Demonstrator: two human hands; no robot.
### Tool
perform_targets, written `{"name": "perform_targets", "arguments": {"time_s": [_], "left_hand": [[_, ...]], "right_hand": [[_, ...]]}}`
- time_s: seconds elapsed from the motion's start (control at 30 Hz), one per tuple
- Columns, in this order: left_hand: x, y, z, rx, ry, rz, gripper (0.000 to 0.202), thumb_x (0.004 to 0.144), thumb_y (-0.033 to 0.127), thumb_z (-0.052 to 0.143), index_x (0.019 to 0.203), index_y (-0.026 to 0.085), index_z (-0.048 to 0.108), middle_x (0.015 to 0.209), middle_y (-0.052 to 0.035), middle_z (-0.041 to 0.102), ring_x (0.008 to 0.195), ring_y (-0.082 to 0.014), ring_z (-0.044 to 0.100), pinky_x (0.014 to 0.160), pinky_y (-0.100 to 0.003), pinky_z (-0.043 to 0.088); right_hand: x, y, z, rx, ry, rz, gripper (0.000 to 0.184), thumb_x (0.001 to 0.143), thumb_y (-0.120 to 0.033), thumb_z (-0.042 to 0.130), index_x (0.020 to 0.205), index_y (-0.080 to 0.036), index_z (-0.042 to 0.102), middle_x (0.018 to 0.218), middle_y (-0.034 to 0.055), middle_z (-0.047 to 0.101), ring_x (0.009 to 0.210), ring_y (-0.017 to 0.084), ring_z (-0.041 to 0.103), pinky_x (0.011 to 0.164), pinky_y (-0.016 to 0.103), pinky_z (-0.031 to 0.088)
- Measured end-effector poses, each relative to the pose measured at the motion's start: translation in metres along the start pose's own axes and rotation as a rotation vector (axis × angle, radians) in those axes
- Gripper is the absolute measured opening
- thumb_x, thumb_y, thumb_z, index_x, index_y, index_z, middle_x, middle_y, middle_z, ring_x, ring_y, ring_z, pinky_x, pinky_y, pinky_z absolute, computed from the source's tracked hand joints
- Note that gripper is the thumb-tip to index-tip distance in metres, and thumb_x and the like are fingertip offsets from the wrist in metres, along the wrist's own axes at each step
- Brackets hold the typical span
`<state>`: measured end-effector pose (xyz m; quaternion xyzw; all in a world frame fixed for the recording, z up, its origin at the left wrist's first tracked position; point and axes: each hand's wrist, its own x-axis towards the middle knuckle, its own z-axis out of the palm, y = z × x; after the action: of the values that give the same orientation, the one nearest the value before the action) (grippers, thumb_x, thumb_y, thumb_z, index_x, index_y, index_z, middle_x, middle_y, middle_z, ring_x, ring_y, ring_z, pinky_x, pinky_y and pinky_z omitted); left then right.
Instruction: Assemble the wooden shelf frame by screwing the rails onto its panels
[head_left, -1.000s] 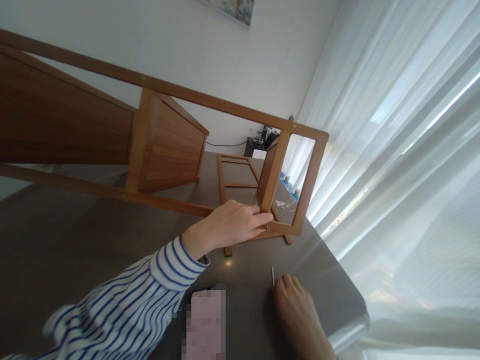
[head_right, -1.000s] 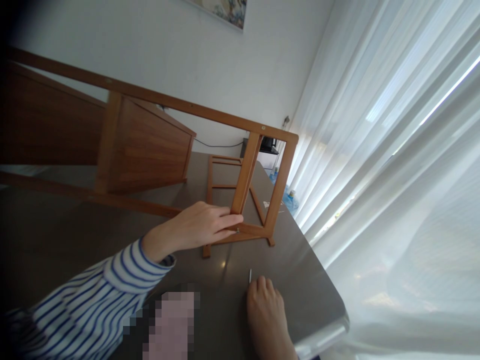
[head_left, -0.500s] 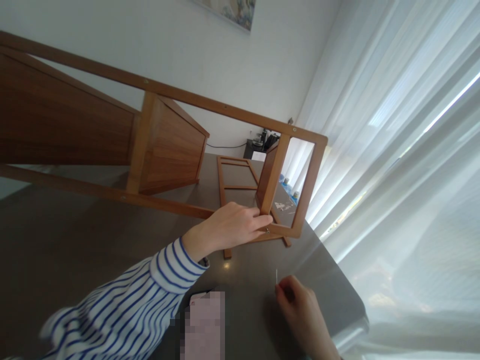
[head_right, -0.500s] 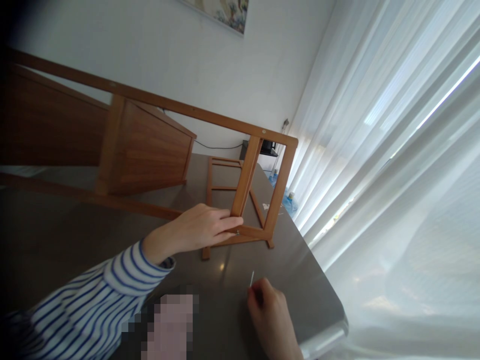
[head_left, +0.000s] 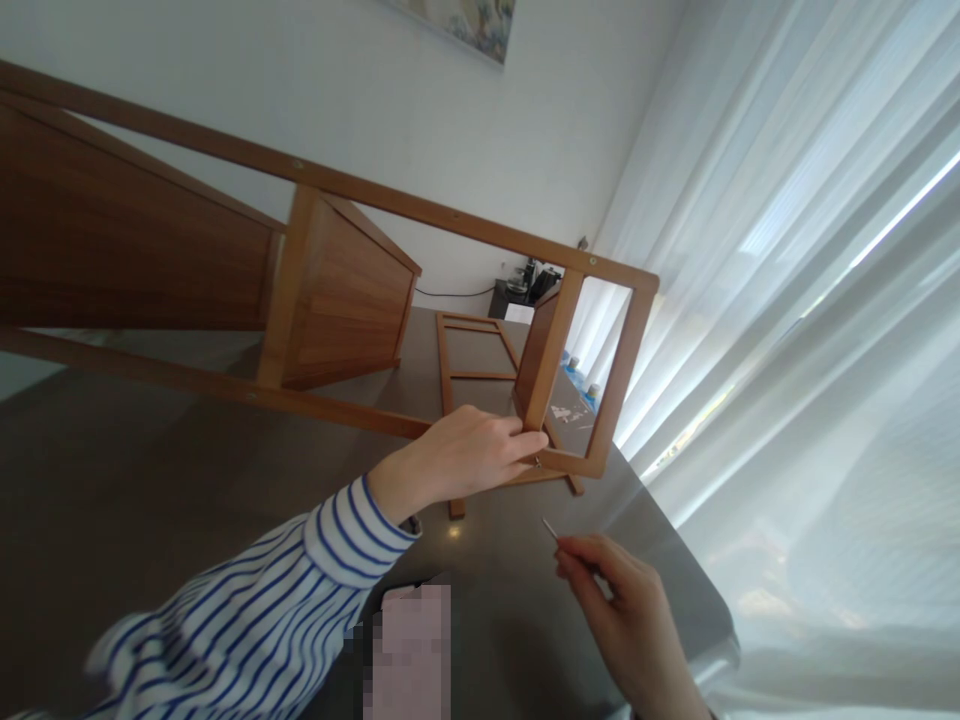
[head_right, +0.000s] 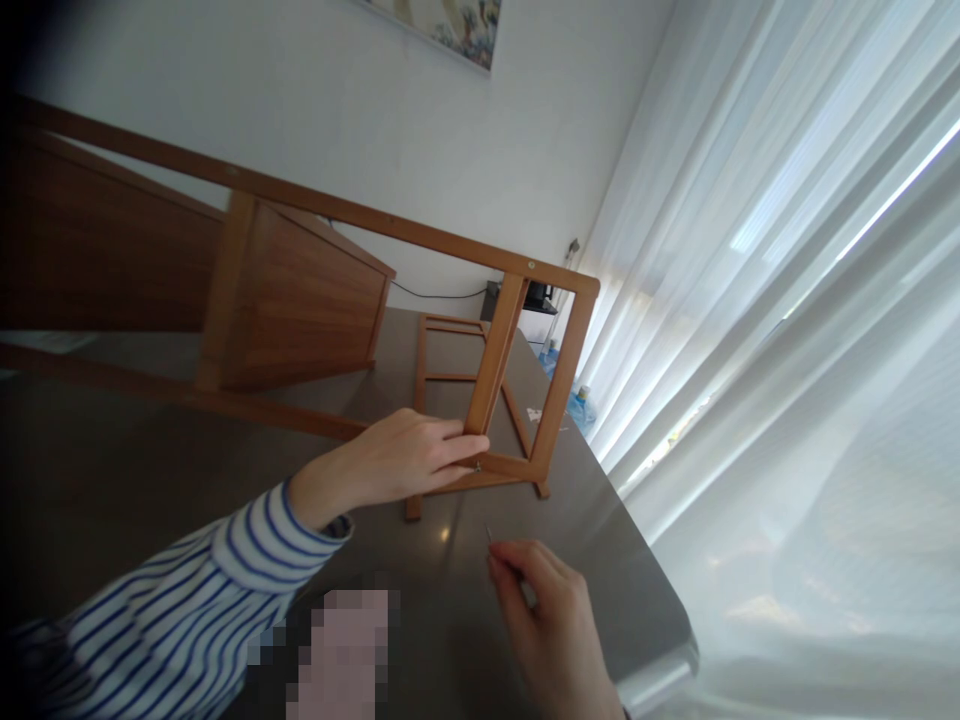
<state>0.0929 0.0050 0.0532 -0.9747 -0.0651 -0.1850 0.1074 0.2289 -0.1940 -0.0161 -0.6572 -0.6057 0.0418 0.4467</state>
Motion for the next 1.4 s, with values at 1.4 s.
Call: {"name": "perform_targets", "arguments": {"time_s": [1.4], "left_hand": [[0.000, 0.000, -0.001, -0.027, 0.012, 0.010, 0.024, 0.094, 0.034, 0.044, 0.114, 0.024, 0.053, 0.087, -0.0020, 0.066, 0.070, -0.0161, 0.064, 0.054, -0.022, 0.041]], "right_hand": [[0.031, -0.036, 0.022, 0.099, 0.087, 0.069, 0.019, 0.093, -0.027, 0.049, 0.107, -0.020, 0.059, 0.085, 0.0056, 0.073, 0.072, 0.015, 0.070, 0.059, 0.021, 0.055]]}}
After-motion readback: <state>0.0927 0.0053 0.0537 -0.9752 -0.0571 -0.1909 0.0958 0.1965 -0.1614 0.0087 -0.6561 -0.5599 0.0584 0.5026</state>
